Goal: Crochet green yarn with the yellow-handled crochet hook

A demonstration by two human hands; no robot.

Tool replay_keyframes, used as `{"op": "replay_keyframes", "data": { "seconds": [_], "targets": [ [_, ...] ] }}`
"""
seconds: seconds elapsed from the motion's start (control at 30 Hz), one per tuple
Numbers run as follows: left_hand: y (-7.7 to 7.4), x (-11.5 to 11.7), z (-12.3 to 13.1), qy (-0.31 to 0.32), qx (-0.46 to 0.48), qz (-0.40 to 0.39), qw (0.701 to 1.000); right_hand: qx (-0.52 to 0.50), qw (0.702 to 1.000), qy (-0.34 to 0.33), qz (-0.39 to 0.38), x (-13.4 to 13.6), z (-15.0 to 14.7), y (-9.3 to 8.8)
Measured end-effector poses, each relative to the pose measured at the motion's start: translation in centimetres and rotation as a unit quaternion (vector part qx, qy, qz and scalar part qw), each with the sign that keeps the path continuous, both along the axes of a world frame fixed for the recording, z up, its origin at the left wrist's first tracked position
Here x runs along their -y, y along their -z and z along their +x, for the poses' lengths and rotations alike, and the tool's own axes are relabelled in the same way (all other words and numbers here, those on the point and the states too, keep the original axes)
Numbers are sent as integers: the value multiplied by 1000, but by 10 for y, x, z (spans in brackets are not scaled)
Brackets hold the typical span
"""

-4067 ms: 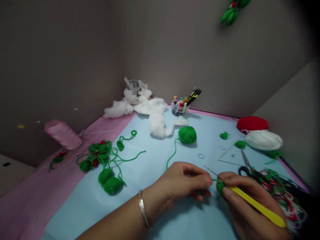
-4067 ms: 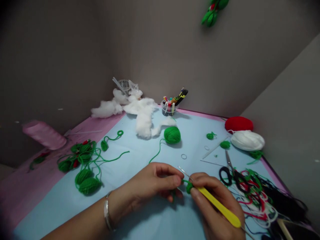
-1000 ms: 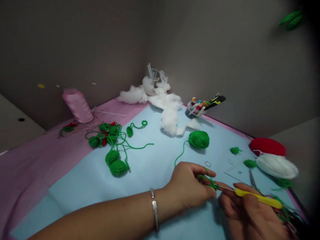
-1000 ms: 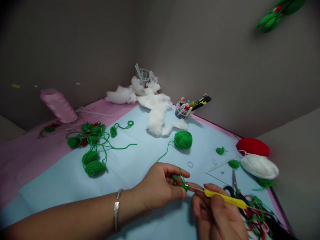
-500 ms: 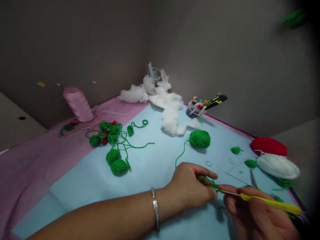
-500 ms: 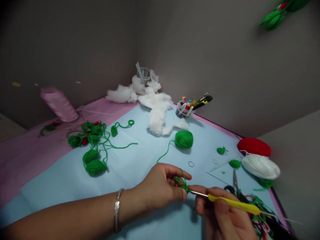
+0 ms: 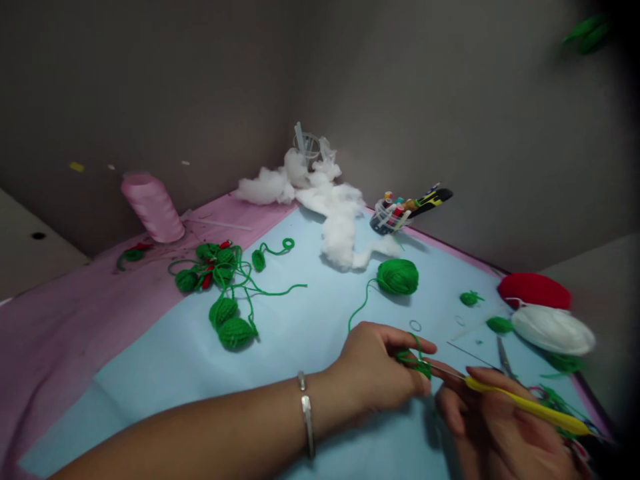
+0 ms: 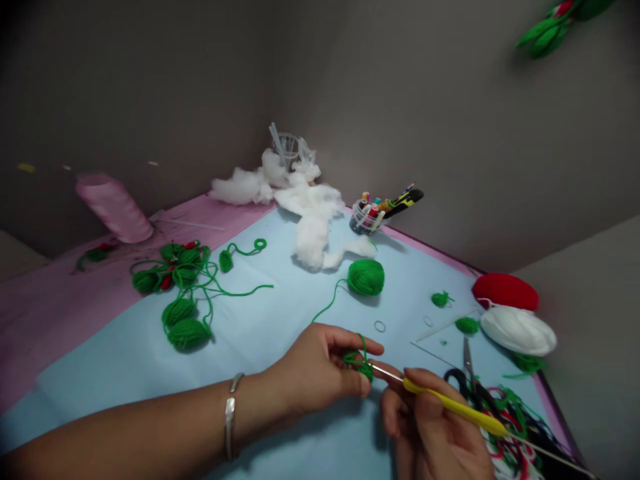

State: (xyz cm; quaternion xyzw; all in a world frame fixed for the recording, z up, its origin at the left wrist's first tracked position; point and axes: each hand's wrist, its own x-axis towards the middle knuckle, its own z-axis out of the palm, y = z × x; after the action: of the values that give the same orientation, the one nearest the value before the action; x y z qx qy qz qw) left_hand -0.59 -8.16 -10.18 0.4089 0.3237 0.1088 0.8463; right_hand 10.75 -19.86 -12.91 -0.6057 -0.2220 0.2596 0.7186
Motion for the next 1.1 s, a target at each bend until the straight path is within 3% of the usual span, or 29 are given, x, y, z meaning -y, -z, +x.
{"op": "replay_keyframes", "data": {
  "seconds": [0.13, 0.27, 0.37, 0.57, 0.7, 0.97, 1.1],
  "targets": [
    [5, 0, 1, -5, 29, -9, 1000, -51, 999, -10, -11, -1, -3, -3],
    [5, 0, 1, -13, 62, -55, 997, -150, 987, -55, -2, -6, -4, -7],
    [3, 0, 0, -16, 59, -81, 995, -167, 982, -89, 9, -7, 0, -5],
    [-4, -1, -1, 0, 21, -73, 997, -62, 998, -26, -10, 1, 9, -4],
    [-8, -2, -1, -4, 4, -62, 998, 5, 1000, -15, 20, 7, 8, -6],
    [-7, -1, 0, -2, 8, -39, 999, 141, 986, -62, 70, 13, 17, 0],
    [-5, -1, 1, 7, 11, -28, 1000, 109, 991, -55, 48, 11, 13, 0]
  ]
}}
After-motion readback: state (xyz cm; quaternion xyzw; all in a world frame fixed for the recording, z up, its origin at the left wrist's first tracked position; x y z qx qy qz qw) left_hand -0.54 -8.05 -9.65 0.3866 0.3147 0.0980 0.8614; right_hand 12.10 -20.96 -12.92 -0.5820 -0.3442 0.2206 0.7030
